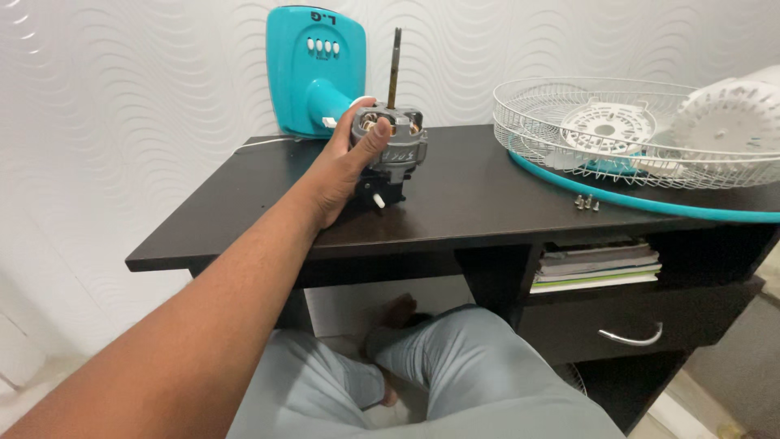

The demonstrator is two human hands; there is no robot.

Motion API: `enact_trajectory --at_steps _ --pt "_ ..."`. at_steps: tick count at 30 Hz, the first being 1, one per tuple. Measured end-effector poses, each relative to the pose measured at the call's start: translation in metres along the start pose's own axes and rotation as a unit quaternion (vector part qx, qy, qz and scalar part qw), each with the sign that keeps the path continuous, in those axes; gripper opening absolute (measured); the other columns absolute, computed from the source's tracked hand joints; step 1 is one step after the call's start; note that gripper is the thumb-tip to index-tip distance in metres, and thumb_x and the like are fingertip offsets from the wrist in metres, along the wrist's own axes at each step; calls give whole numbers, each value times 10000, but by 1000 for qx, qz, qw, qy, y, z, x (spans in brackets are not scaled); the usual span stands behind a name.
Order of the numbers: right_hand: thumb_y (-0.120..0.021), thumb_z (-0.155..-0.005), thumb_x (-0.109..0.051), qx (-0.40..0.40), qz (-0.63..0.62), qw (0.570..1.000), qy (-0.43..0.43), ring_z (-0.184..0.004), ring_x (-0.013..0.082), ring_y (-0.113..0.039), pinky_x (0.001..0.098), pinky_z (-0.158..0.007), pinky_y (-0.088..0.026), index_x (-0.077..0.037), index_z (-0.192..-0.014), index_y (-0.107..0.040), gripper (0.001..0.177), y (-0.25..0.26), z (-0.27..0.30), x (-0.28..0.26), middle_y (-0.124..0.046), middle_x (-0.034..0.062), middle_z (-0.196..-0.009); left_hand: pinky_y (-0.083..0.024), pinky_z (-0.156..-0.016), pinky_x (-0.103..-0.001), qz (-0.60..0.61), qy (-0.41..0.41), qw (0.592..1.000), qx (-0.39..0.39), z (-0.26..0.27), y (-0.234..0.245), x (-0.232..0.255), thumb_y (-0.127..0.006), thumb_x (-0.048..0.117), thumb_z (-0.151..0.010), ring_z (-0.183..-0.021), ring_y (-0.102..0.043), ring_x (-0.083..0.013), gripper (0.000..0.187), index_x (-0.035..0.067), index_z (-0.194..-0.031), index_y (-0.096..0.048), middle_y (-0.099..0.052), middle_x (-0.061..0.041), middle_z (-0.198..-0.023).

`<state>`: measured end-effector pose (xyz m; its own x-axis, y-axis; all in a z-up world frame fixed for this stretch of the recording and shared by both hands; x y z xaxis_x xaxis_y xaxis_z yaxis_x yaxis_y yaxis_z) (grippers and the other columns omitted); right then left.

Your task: The person disassembles a table fan motor by removing the outer white plastic housing and then using a screwdriver to loosen screws on the motor casing. The fan cage and base are placed on the desk nearby.

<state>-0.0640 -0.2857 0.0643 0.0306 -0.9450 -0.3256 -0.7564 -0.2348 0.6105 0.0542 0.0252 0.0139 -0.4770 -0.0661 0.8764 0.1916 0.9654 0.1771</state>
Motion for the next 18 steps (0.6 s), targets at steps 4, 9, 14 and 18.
enact_trajectory --at_steps 4,9,14,18 --pt "-431 -1017 -190 81 -233 969 25 -547 78 -499 274 -499 -436 -76 -998 -697 290 27 12 -16 -614 7 -728 -380 -1116 -513 33 9 999 -8 -4 -15 18 -725 734 -680 -1440 -420 -355 1155 240 -1597 -226 -410 -215 -1552" --pt "-561 -909 -179 -172 -410 889 -110 -535 139 -585 313 -513 -475 -68 -992 -761 243 -26 75 -68 -730 39 -710 -472 -1034 -519 93 46 995 -4 2 -21 24 -760 512 -681 -1366 -483 -335 1068 278 -1570 -216 -444 -183 -1500" --pt "-728 -755 -235 -176 -301 937 4 -606 125 -740 304 -632 -576 -58 -907 -780 239 -6 74 -123 -791 31 -709 -427 -1064 -484 108 42 993 8 5 -10 50 -770 467 -679 -1364 -478 -317 1070 292 -1580 -221 -450 -170 -1496" --pt "-729 -766 -236 -213 -249 944 22 -567 164 -701 332 -619 -561 -39 -848 -776 218 -40 71 -172 -753 65 -656 -416 -1094 -502 112 23 993 -6 16 29 33 -786 471 -695 -1378 -467 -337 1075 240 -1576 -215 -442 -209 -1495"
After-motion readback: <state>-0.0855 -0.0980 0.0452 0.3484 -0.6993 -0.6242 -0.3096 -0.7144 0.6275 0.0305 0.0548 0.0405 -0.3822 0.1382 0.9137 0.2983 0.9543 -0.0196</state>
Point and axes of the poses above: each hand's wrist, its own z-axis away from the middle knuckle, its own y-axis out of the back of the hand, x = y × z, the point moved 5 cm from there along -z, towards the middle knuckle
